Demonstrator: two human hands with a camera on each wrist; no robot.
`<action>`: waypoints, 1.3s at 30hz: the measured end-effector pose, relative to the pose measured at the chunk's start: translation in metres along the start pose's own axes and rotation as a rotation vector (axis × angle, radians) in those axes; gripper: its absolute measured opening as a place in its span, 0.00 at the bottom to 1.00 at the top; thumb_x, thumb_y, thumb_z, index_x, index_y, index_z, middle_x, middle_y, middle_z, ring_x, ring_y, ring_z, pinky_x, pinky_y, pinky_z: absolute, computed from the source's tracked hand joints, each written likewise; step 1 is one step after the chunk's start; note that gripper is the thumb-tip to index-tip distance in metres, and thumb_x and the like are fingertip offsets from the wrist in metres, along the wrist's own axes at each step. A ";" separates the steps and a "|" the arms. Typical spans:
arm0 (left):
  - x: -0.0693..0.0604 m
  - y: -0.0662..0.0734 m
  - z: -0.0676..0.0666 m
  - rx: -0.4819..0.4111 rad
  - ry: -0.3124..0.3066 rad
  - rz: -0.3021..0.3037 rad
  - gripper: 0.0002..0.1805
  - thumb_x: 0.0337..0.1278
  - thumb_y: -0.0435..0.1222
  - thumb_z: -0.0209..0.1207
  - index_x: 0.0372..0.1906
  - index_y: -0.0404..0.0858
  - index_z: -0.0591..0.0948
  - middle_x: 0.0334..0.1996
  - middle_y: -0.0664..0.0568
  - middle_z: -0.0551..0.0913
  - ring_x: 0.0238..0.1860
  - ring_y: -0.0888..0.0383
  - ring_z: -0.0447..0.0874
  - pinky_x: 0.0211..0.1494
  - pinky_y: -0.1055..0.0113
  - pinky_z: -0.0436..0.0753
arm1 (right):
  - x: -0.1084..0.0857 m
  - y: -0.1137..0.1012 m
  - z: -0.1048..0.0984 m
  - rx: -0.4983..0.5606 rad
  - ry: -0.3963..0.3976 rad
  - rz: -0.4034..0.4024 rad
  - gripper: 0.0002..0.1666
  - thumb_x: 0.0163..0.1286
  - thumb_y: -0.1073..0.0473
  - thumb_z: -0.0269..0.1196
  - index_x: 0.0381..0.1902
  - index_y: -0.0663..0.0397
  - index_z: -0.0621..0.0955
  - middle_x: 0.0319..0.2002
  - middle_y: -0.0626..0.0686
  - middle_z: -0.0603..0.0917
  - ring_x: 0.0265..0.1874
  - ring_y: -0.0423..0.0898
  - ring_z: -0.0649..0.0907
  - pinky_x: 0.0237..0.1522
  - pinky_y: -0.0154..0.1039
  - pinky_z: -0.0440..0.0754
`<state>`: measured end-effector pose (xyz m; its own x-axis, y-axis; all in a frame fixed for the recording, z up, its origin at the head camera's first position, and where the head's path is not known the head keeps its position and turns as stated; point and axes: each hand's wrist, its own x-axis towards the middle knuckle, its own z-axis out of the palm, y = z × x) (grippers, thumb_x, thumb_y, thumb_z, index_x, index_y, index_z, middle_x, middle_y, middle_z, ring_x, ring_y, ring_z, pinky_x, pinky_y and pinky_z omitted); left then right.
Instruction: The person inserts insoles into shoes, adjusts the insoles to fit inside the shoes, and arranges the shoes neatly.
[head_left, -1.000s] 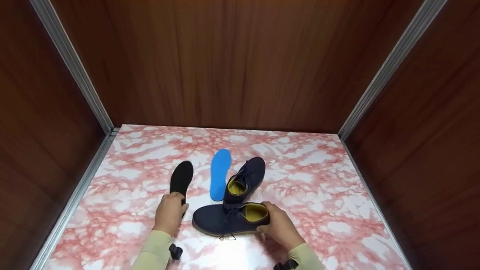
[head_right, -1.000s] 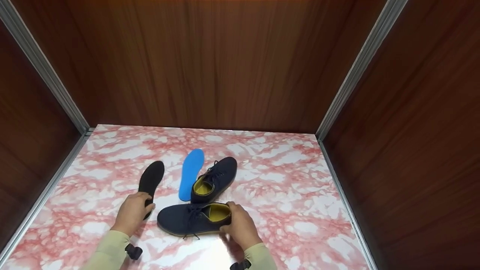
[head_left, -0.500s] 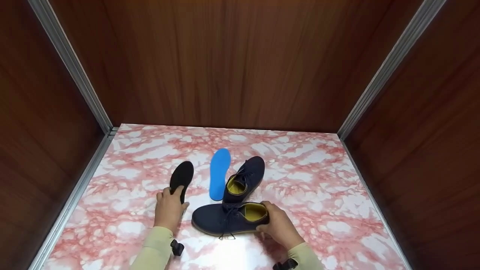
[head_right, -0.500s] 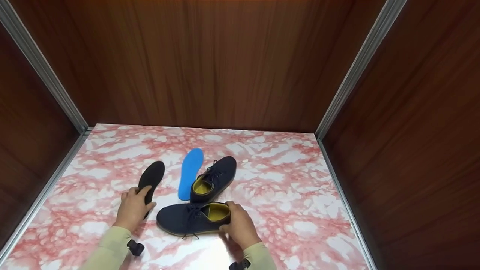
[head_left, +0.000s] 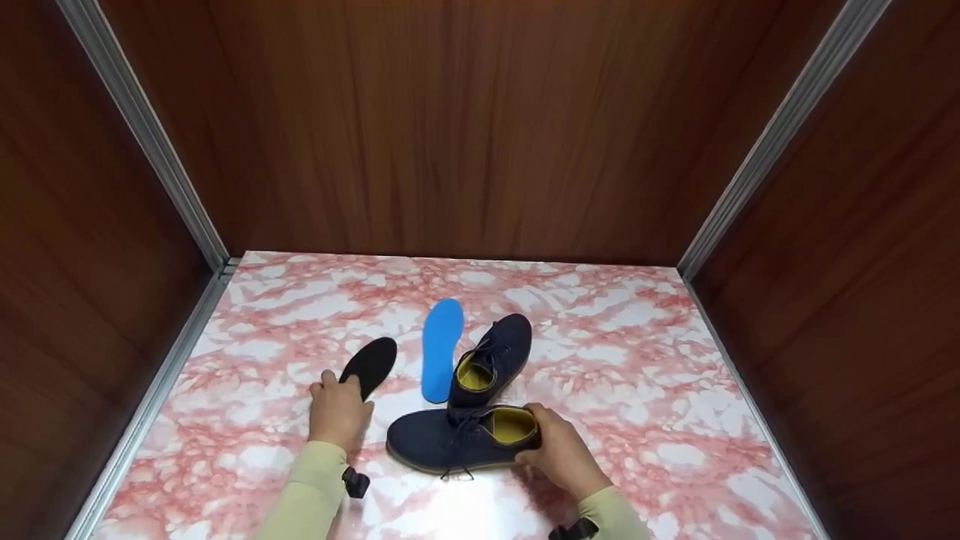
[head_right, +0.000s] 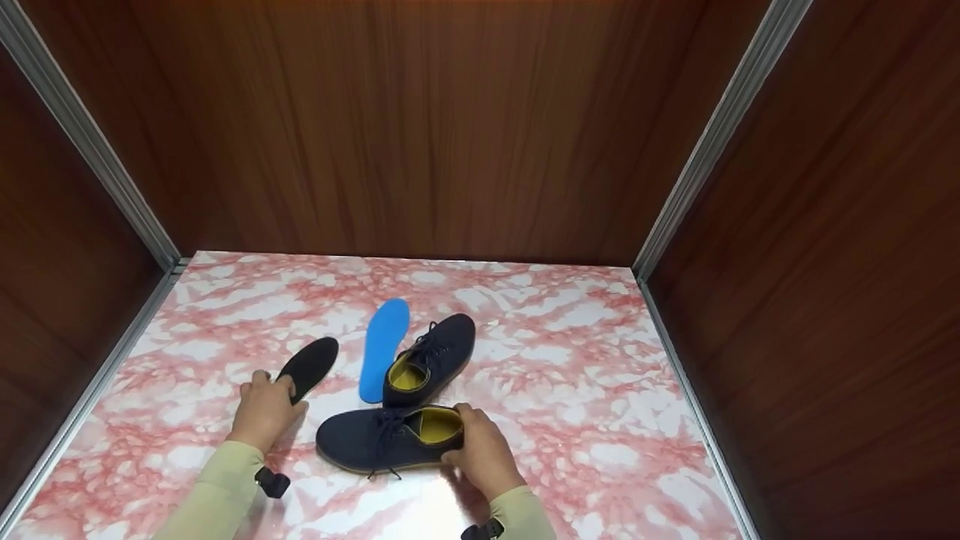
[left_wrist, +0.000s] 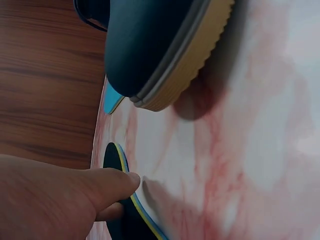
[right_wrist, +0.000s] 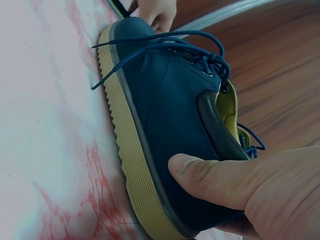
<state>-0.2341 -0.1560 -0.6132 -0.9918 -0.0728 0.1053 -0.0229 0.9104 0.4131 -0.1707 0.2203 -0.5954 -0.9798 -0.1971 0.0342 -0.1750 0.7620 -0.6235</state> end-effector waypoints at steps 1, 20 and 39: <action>0.002 0.001 0.001 0.000 -0.001 0.001 0.29 0.62 0.42 0.76 0.60 0.26 0.84 0.58 0.19 0.76 0.57 0.20 0.77 0.58 0.30 0.84 | 0.000 0.000 0.000 0.001 -0.001 0.001 0.46 0.50 0.65 0.85 0.67 0.58 0.79 0.56 0.61 0.90 0.58 0.60 0.89 0.67 0.62 0.84; 0.014 0.000 -0.003 -0.004 -0.035 0.029 0.13 0.55 0.26 0.74 0.44 0.32 0.84 0.45 0.26 0.86 0.46 0.25 0.82 0.48 0.34 0.87 | -0.002 0.000 0.001 0.005 0.014 -0.009 0.45 0.50 0.64 0.85 0.66 0.55 0.79 0.54 0.60 0.90 0.56 0.59 0.89 0.65 0.62 0.85; 0.008 -0.003 -0.005 -0.010 -0.001 -0.008 0.07 0.54 0.27 0.68 0.39 0.33 0.91 0.44 0.27 0.87 0.44 0.26 0.85 0.46 0.32 0.87 | -0.001 0.000 0.003 0.016 0.004 0.002 0.45 0.51 0.65 0.85 0.67 0.57 0.79 0.56 0.61 0.90 0.58 0.59 0.88 0.67 0.62 0.84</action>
<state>-0.2412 -0.1617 -0.6093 -0.9916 -0.0796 0.1015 -0.0294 0.9058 0.4227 -0.1696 0.2193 -0.5977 -0.9805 -0.1929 0.0362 -0.1715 0.7523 -0.6361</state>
